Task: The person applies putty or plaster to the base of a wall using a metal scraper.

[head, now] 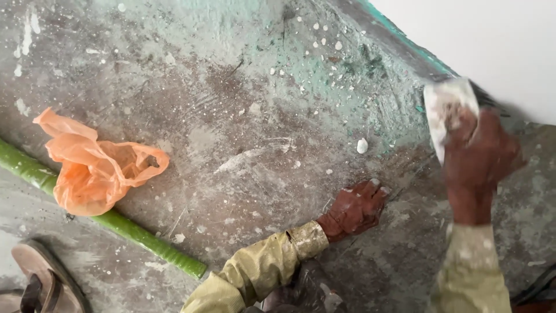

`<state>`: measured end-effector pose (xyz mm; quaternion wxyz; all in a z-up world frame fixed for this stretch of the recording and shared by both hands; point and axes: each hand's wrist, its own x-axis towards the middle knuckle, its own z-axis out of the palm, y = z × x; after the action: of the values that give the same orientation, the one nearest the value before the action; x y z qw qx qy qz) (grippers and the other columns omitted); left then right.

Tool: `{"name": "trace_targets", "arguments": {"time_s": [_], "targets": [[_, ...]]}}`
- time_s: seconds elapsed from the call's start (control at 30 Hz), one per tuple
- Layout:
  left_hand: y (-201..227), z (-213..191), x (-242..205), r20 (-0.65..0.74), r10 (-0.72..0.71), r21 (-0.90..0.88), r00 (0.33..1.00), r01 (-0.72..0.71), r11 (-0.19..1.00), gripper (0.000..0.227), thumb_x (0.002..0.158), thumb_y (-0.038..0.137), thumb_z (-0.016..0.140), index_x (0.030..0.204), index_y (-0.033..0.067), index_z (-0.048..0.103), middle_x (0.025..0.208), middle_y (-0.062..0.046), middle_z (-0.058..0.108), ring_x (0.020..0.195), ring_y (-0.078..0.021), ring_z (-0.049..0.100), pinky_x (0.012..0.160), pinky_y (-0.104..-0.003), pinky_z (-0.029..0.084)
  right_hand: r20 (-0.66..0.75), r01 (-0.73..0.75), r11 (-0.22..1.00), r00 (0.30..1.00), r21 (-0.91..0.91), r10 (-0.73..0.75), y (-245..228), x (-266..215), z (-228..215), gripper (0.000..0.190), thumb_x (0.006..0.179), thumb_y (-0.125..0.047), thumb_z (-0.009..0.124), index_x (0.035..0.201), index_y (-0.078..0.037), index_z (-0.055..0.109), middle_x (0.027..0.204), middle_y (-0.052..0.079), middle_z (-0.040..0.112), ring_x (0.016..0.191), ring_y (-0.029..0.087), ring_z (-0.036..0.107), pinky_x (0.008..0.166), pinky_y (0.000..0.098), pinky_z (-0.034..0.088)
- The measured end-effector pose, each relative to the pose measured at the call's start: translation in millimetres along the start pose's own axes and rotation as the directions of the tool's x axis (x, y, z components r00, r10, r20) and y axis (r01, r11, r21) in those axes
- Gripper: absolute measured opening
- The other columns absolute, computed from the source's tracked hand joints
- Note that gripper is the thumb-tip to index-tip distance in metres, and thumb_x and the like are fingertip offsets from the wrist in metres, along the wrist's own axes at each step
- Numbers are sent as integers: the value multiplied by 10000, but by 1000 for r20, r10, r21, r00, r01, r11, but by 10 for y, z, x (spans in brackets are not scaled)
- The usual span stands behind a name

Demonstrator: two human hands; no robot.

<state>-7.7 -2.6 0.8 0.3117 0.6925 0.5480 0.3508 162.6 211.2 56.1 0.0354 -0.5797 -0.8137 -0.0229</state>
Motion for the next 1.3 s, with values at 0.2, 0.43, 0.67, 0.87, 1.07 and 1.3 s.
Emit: {"name": "trace_targets", "arguments": {"time_s": [0.2,0.43,0.67,0.87,1.07,1.3], "targets": [[58,-110,63,-18,31,-24,999,-31,999,603,831,147,732,1370,-57,556,1317,-287,604,1175,-469,638,822,-526,568,-265,211,957,929,-199,-260,-440,248,-251,168,889,-230,782,946,-101,690,723,13,718,572,147,657,616,367,503],[69,-111,54,-15,5,-19,1000,-5,1000,576,846,148,729,1365,-37,560,1322,-262,608,1206,-450,636,853,-517,575,-86,83,993,992,-83,-90,-196,189,-83,141,1098,-193,672,991,-101,680,716,50,680,572,169,601,615,328,453],[21,-78,63,-74,33,33,997,-31,999,612,794,220,685,1339,-28,559,1293,-278,621,1147,-447,657,803,-511,580,-122,164,971,982,176,-144,-506,439,6,195,1174,-159,625,999,-77,653,829,17,708,584,73,574,557,280,450],[18,-37,252,-160,-403,-412,901,310,857,472,1191,448,406,1364,59,610,1007,-109,674,803,-164,630,698,-340,576,207,-161,892,975,423,78,-536,-74,-455,332,1156,-321,622,977,-42,645,747,101,661,522,166,521,525,368,411],[22,-502,818,-75,-519,-960,851,79,268,512,1025,442,662,1302,22,567,1123,6,670,981,-98,607,846,-285,532,155,-89,844,988,529,7,-857,-183,-718,371,1049,-361,652,1118,1,613,870,172,642,721,300,618,661,424,482],[-515,364,1068,19,-641,-1000,767,29,5,393,1077,352,678,1268,13,627,981,-5,640,781,-117,526,663,-271,440,421,-302,730,907,613,22,-440,-122,-881,390,927,-382,684,1115,-40,682,793,95,663,711,152,557,639,377,493]]}}
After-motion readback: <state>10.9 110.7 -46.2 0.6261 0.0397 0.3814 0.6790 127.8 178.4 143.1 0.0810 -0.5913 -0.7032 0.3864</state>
